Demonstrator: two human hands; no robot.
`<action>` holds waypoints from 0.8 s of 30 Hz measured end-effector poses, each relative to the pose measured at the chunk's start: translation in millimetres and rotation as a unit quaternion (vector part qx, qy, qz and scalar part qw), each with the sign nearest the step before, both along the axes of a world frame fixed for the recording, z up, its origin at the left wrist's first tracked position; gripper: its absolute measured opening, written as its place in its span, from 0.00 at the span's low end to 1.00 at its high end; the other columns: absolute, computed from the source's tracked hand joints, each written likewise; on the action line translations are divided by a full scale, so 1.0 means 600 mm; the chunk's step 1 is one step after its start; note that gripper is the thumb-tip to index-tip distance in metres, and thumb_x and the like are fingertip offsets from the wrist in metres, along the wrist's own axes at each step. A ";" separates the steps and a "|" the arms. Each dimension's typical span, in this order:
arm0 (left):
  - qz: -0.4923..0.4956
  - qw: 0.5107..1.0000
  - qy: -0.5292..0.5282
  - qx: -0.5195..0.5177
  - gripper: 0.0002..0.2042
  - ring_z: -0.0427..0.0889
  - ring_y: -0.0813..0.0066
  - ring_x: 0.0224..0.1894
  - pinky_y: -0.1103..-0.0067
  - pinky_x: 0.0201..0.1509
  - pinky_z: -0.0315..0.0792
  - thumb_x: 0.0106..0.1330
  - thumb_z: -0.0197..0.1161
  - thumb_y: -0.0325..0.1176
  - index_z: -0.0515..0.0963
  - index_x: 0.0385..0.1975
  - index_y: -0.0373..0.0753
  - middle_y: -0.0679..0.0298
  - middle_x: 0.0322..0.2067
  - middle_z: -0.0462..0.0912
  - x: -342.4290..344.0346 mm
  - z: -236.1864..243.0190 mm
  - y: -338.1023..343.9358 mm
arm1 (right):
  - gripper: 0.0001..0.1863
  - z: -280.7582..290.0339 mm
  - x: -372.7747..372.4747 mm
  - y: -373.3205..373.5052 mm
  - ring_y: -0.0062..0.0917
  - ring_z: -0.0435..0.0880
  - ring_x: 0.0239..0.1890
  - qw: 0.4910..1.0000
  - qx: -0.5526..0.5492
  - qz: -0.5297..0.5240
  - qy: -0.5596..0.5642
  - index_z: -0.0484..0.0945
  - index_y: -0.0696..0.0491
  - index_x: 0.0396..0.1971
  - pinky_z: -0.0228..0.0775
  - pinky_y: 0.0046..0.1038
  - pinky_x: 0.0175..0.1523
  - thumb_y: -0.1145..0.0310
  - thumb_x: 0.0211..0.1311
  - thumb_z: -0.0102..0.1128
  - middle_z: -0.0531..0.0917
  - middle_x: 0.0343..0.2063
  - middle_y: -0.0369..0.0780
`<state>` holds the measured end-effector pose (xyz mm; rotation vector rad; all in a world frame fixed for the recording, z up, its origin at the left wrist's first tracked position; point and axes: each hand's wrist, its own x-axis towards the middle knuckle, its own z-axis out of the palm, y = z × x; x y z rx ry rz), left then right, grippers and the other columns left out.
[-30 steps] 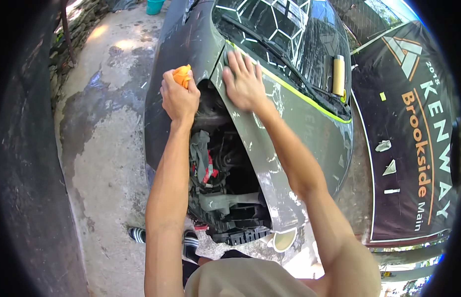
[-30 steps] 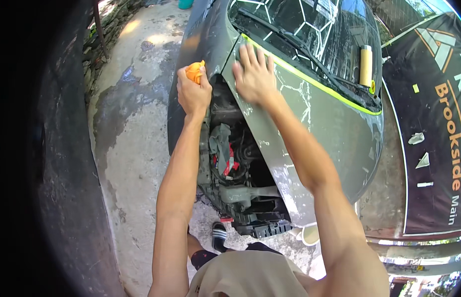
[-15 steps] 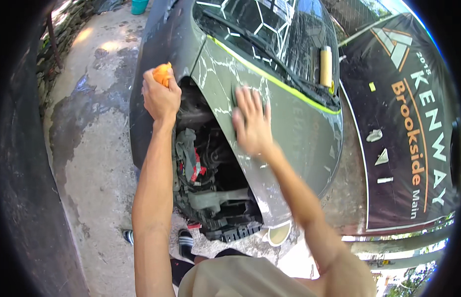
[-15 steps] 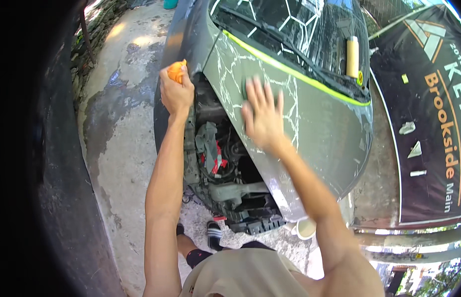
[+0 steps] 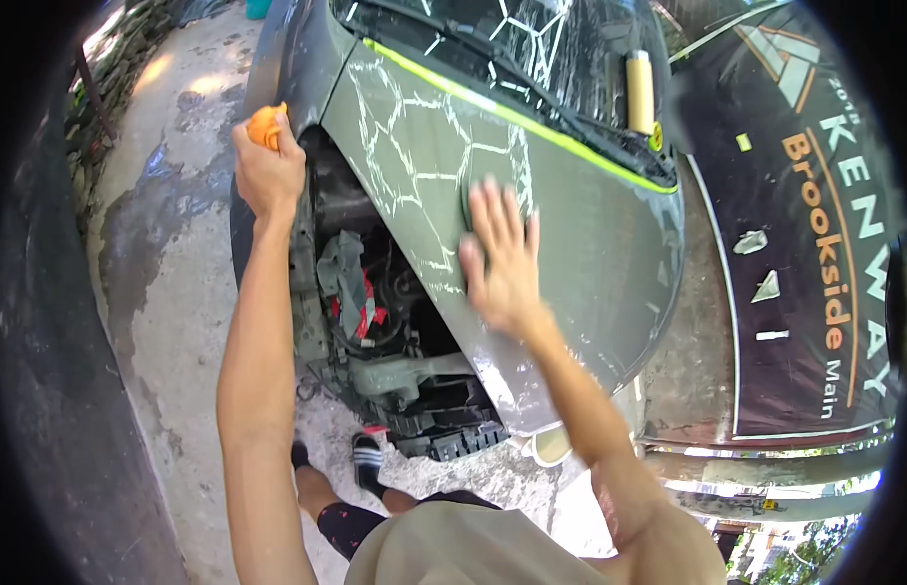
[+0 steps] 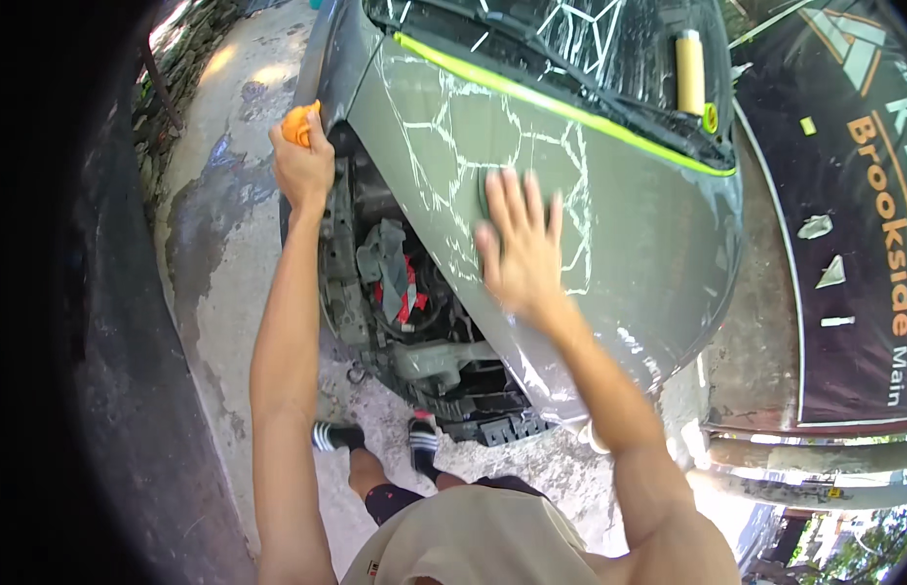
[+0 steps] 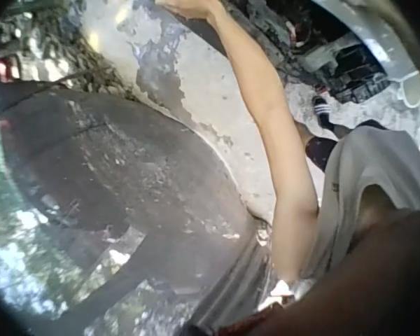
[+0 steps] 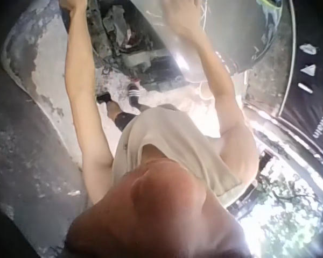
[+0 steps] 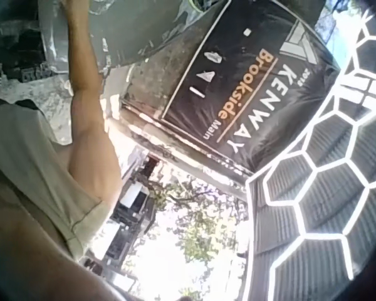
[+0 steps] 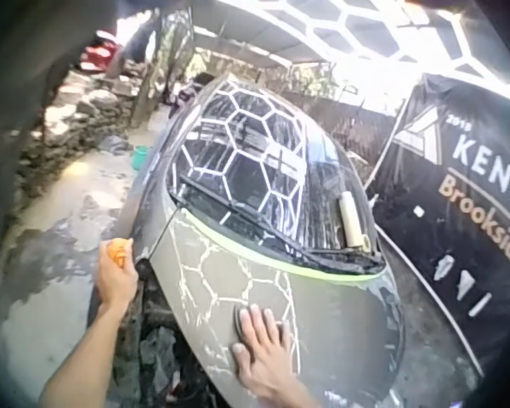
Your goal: Sanding the hood of a car using sandpaper, water, and a cloth to prepare the surface.
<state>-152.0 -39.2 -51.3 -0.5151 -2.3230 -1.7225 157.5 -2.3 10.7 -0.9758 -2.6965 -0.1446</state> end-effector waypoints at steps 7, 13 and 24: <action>0.021 0.999 0.023 -0.021 0.26 0.83 0.37 0.47 0.55 0.51 0.76 0.68 0.63 0.55 0.74 0.48 0.34 0.40 0.41 0.85 -0.015 -0.005 -0.011 | 0.36 0.003 0.126 -0.092 0.51 0.45 0.80 0.994 -0.071 0.069 -0.050 0.54 0.54 0.77 0.29 0.59 0.78 0.53 0.74 0.39 0.55 0.77 0.49; 0.039 0.997 0.061 -0.020 0.27 0.84 0.40 0.49 0.55 0.54 0.75 0.67 0.62 0.56 0.76 0.48 0.33 0.40 0.43 0.85 -0.035 -0.028 0.003 | 0.31 0.015 -0.010 -0.015 0.44 0.54 0.78 0.976 0.070 0.207 0.004 0.61 0.50 0.74 0.39 0.52 0.78 0.54 0.75 0.44 0.61 0.75 0.45; -0.093 0.974 0.193 -0.079 0.17 0.83 0.49 0.46 0.64 0.52 0.74 0.66 0.70 0.39 0.79 0.49 0.35 0.48 0.41 0.84 0.111 -0.234 -0.384 | 0.35 -0.131 0.394 -0.257 0.44 0.46 0.80 0.999 -0.008 0.030 0.026 0.53 0.50 0.78 0.34 0.50 0.80 0.52 0.77 0.43 0.54 0.78 0.46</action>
